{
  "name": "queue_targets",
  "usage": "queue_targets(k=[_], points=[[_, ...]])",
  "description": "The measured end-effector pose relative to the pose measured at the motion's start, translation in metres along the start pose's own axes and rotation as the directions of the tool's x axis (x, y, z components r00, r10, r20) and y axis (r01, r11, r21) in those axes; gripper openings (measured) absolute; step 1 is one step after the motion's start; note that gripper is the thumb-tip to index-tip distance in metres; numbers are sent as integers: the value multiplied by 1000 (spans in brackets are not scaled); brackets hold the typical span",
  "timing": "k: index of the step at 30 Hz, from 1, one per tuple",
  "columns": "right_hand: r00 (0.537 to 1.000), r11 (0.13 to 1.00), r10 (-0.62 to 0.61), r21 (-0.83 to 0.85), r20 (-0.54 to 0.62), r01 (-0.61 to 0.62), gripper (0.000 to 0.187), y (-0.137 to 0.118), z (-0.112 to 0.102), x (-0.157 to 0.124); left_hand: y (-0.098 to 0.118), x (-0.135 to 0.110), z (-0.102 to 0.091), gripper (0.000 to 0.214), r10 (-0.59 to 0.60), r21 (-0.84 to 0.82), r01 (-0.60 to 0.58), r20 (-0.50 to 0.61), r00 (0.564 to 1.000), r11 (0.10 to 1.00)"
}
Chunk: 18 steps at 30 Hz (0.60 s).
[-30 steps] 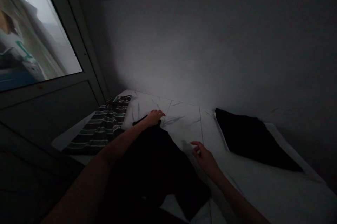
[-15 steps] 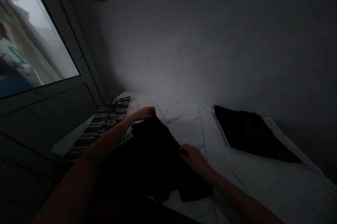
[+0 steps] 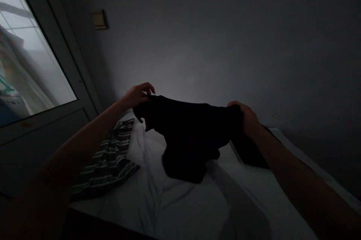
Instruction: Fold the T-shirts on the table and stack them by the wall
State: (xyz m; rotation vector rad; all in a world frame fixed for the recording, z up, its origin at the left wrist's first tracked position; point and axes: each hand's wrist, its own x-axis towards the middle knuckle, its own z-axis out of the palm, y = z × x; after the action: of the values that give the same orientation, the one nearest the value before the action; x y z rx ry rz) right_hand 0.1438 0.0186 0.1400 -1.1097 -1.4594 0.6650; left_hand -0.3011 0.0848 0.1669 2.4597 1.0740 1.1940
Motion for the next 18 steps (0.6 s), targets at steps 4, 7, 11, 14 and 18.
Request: queue_targets(k=[4, 7, 11, 14, 18], points=[[960, 958, 43, -285, 276, 39, 43, -27, -20, -3, 15, -9, -6, 28, -58, 79, 43, 207, 977, 996], [934, 896, 52, -430, 354, 113, 44, -29, -28, -7, 13, -19, 0, 25, -150, 53, 141, 256, 955, 989], [900, 880, 57, -449, 431, 159, 45, -21, -31, -13, 9, -24, 13, 26, -185, -94, 214, 248, 951, 972], [871, 890, -17, -389, 491, 237, 45, -20, -31, -20, 8, -23, 21, 26, -156, -154, 187, 193, 969, 970], [740, 886, -30, -325, 672, 331, 37, -30, -29, -31, 8, -18, 23, 31, -171, -156, 184, 92, 981, 971]])
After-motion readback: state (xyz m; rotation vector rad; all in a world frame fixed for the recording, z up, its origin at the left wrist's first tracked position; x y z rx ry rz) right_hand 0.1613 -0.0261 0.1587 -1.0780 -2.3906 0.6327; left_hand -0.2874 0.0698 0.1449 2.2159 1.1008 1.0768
